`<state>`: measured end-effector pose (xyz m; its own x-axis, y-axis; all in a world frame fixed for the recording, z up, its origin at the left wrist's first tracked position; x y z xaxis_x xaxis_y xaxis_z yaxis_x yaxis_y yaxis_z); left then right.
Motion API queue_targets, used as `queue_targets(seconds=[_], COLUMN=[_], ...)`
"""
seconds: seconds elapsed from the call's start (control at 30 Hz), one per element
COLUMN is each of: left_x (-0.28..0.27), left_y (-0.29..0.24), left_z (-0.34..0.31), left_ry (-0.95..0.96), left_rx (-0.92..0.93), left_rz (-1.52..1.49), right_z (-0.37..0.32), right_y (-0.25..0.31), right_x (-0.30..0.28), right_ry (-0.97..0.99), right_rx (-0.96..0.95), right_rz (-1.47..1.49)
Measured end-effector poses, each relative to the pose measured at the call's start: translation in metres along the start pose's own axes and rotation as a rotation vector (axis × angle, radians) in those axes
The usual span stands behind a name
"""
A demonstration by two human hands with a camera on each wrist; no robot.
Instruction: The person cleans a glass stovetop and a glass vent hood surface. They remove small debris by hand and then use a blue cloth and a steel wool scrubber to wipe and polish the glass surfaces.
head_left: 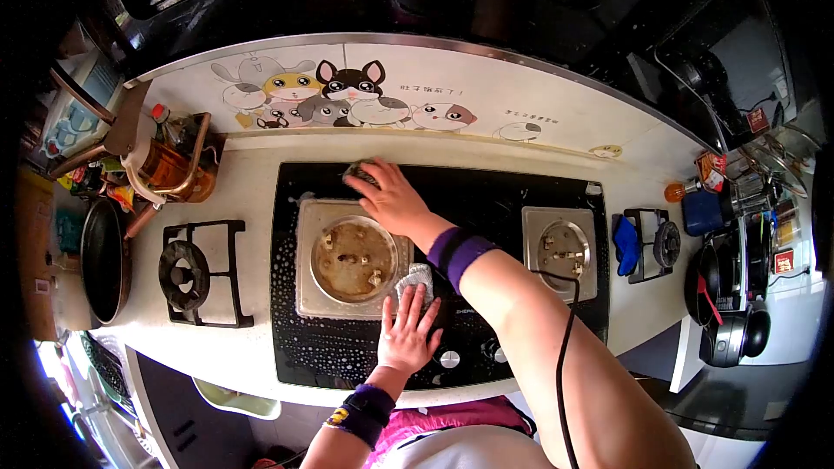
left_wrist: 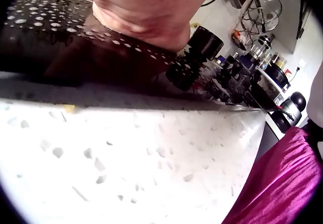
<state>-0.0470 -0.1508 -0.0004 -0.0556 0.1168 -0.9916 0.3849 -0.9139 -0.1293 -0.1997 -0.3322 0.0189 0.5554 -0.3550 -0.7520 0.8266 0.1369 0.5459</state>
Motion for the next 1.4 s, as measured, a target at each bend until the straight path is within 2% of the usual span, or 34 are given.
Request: queue_targets(seconds=[0.1, 0.2, 0.27, 0.3, 0.4, 0.47, 0.6, 0.7, 0.8, 0.87, 0.93, 1.03, 1.1, 1.13, 1.17, 1.23, 1.27, 1.33, 1.4], left_x=[0.001, 0.000, -0.002, -0.002, -0.003, 0.000, 0.011, 0.008, 0.004, 0.008, 0.005, 0.005, 0.004, 0.006, 0.008, 0.015, 0.016, 0.007, 0.006], left_y=[-0.001, 0.001, 0.001, 0.002, 0.002, 0.002, 0.002, 0.003, 0.003, 0.001, 0.001, 0.001, 0.002, 0.001, 0.000, -0.002, -0.002, -0.001, -0.003], left_z=[-0.002, -0.002, -0.002, -0.002, -0.002, -0.003, -0.004, -0.003, -0.004, -0.003, -0.004, -0.004, -0.004, -0.003, -0.002, -0.002, -0.002, -0.001, 0.000], left_ry=[0.005, -0.014, -0.029, -0.044, -0.053, -0.059, 0.036, 0.022, -0.012, -0.011, -0.023, -0.021, -0.024, -0.010, 0.005, 0.058, 0.035, 0.013, 0.024], left_rx=[0.010, 0.013, 0.017, 0.018, 0.018, 0.015, 0.026, 0.028, 0.028, 0.043, 0.053, 0.059, 0.060, 0.063, 0.065, 0.068, 0.073, 0.058, 0.053], left_rz=[-0.013, -0.021, -0.024, -0.035, -0.030, -0.036, -0.049, -0.060, -0.059, -0.038, -0.029, -0.035, -0.061, -0.050, -0.036, -0.027, 0.000, -0.009, 0.017], right_z=[-0.002, -0.041, -0.056, -0.055, -0.019, 0.022, 0.079, 0.074, 0.028, -0.013, -0.053, -0.079, -0.047, -0.026, -0.010, 0.013, 0.017, 0.010, -0.014], right_y=[0.003, -0.020, -0.032, -0.031, -0.022, 0.010, 0.049, 0.050, 0.022, -0.006, -0.032, -0.056, -0.031, -0.014, 0.003, 0.021, 0.018, 0.014, -0.006], right_x=[-0.005, -0.029, -0.052, -0.050, -0.011, 0.024, 0.084, 0.069, 0.025, -0.014, -0.051, -0.066, -0.043, -0.020, 0.005, 0.031, 0.037, 0.023, -0.010], right_ry=[0.133, 0.192, 0.213, 0.219, 0.248, 0.224, 0.207, 0.188, 0.133, 0.148, 0.130, 0.083, 0.071, 0.109, 0.183, 0.097, 0.148, 0.118, 0.075], right_rx=[-0.090, -0.124, 0.062, 0.071, 0.036, -0.061, -0.094, -0.130, -0.086, 0.006, 0.229, 0.375, 0.297, 0.203, 0.162, 0.068, 0.113, 0.057, 0.105], right_rz=[0.040, -0.153, -0.106, -0.108, -0.128, -0.054, 0.039, 0.105, -0.085, -0.141, -0.213, -0.301, -0.257, -0.137, -0.137, -0.082, 0.022, 0.054, -0.059])
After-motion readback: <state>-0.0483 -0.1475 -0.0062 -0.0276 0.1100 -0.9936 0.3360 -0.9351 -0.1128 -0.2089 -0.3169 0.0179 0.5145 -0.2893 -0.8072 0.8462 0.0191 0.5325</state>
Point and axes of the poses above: each hand's wrist, its own z-axis towards the middle knuckle, its own x-axis out of the palm, y = z × x, the point moved 9 cm from there along z, towards the middle knuckle, and after that the axes turned 14 degrees about z, right-handed, at the moved point
